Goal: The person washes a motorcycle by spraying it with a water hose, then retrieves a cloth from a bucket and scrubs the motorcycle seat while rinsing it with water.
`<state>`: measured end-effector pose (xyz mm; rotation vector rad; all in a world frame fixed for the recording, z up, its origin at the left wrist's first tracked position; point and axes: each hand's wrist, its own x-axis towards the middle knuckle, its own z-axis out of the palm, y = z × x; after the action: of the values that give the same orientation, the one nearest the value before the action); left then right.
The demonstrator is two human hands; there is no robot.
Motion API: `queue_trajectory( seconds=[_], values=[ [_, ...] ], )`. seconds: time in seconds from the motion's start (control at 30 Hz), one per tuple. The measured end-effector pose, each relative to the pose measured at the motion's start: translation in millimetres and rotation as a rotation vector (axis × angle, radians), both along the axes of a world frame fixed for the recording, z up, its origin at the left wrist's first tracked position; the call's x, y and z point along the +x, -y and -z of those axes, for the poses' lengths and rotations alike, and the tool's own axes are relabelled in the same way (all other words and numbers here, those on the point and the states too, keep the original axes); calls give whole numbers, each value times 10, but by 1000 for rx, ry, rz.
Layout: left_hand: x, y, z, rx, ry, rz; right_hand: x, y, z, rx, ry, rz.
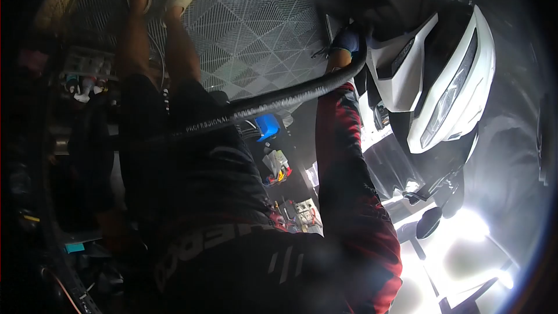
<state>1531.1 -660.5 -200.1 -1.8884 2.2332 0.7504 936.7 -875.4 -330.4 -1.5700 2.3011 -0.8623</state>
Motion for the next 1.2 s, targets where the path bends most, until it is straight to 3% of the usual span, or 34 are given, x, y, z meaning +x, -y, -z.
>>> queue_trajectory(
  seconds=[0.17, 0.27, 0.33, 0.47, 0.53, 0.6, 0.67, 0.9, 1.2],
  values=[
    [71, -47, 63, 33, -90, -61, -9, 33, -7, 19, 10, -8],
    [221, -234, 147, 201, -172, -252, -41, 66, -74, 55, 9, -28],
    [278, -246, 117, 115, 39, -10, -63, 60, -138, 104, -15, -75],
    [275, -253, 56, 189, 5, -100, -19, 72, -294, 244, -102, -283],
    [332, -430, 88, 299, 224, 18, 80, 159, -345, 300, -151, -391],
    [381, -523, 143, 234, 259, 10, 311, 332, -529, 318, -186, -421],
    [443, -568, 179, 176, 268, -8, 853, 740, -745, 1026, -888, -165],
    [567, -586, 288, 64, 312, -1, 1004, 1069, -601, 941, -1048, -205],
    [746, -449, 414, -84, 357, 73, 1284, 738, -169, 1004, -982, -227]
  ],
)
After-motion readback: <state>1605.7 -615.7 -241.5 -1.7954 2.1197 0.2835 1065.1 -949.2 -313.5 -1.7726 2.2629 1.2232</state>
